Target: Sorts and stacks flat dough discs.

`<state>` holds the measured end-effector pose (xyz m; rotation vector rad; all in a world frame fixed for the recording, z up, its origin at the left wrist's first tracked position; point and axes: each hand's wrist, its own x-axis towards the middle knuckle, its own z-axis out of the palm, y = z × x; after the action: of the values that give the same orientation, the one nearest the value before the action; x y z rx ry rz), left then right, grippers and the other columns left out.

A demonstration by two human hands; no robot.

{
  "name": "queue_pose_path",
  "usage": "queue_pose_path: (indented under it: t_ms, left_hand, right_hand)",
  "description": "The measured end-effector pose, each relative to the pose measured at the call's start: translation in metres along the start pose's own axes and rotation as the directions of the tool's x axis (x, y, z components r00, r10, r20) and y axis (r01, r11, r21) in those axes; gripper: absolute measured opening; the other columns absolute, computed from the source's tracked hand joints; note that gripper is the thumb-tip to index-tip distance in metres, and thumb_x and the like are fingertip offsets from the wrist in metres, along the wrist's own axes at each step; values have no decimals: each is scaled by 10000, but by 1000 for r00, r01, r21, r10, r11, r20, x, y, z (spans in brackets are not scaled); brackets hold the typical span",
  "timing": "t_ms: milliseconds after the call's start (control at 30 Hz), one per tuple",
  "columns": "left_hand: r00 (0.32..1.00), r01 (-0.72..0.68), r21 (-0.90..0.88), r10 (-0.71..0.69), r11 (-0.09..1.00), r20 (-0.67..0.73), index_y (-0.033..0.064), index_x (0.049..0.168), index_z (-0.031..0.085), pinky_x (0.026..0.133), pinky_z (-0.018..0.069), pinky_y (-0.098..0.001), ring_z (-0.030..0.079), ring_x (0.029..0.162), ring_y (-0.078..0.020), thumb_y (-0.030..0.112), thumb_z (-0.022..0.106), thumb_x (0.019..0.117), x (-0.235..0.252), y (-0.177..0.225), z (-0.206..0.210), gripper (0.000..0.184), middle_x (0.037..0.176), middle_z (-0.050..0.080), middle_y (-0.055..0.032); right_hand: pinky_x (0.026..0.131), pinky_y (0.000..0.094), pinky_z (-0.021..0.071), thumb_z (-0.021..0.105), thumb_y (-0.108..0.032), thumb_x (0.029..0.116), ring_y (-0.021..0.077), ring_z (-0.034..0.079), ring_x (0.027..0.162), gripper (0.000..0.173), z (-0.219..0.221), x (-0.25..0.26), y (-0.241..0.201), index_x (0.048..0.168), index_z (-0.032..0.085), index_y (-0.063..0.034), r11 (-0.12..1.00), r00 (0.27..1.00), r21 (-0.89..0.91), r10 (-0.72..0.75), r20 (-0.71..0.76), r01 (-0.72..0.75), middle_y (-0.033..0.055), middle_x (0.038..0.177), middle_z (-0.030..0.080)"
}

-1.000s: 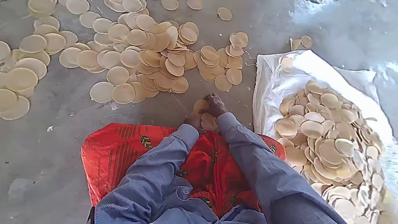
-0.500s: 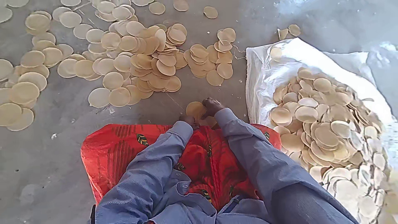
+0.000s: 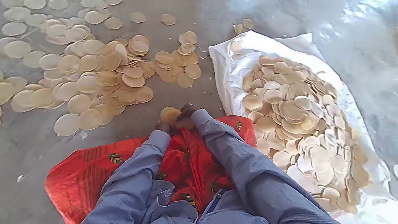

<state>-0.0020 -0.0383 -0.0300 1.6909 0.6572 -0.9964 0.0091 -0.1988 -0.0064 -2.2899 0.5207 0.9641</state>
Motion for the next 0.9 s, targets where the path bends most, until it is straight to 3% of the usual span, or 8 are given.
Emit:
queue_pose_path:
  t_ms: [100,167,333,467,567,700,833,900]
  left_hand:
    - [989,-137,148,125,980,83,-111,1332,537,970,538,-434,631,1143,-304,23,506,1049,4,-6,-5,314,1307,607,-257]
    - [981,-168,19,165,986,100,-129,1337,504,938,539,-442,627,1094,-308,40,434,1072,6,-11,-2,322,1274,599,-276]
    - [987,-119,-187,136,975,80,-89,1381,448,849,564,-451,644,991,-309,129,390,1094,15,-16,-1,365,1213,597,-273]
    - [988,-109,-95,118,990,101,-101,1313,467,797,557,-386,632,889,-242,113,392,1081,-10,-9,-2,325,1120,598,-227]
    - [992,-76,-98,85,992,89,-54,1456,380,880,554,-410,650,1053,-277,219,404,1106,-18,-11,-22,444,1352,540,-247]
    - [955,-266,-25,267,964,126,-10,1356,458,722,611,-384,713,837,-222,185,439,1095,-32,2,-66,326,1064,658,-152]
    - [950,-312,87,309,946,54,-9,1465,381,734,613,-408,715,828,-259,109,468,1085,-77,41,-87,407,1115,651,-211]
    - [967,-256,77,255,963,32,-6,1444,420,759,597,-412,702,860,-267,114,489,1083,-71,51,-83,386,1149,646,-223]
  right_hand:
    - [1078,635,424,775,-529,868,391,547,1323,667,-1,-6,-4,1242,681,15,999,1000,-49,4,27,-2,244,1370,607]
    - [1101,668,389,751,-538,886,408,530,1345,670,2,-8,4,1255,681,17,1000,1000,9,-22,0,22,249,1391,601]
    - [1133,575,393,780,-294,912,371,520,1361,565,12,-21,5,1365,610,-2,954,995,296,-28,-99,56,247,1425,575]
    - [1138,573,390,721,-271,968,392,501,1385,515,1,-23,12,1376,590,16,971,989,208,-97,-109,118,270,1445,551]
    - [1127,569,422,733,-287,957,368,556,1343,492,-36,-38,50,1375,634,-49,944,951,312,-2,-308,103,220,1399,617]
    - [1106,533,452,774,-233,932,375,607,1260,462,-114,-97,166,1288,659,37,747,649,638,394,-651,187,248,1310,659]
    - [1131,555,431,697,-405,971,383,545,1345,638,-154,-130,306,1390,562,56,678,301,730,681,-668,85,274,1420,572]
    - [1119,488,469,641,-353,1006,315,565,1335,580,-152,-132,327,1436,520,15,643,313,762,710,-631,79,222,1441,562]
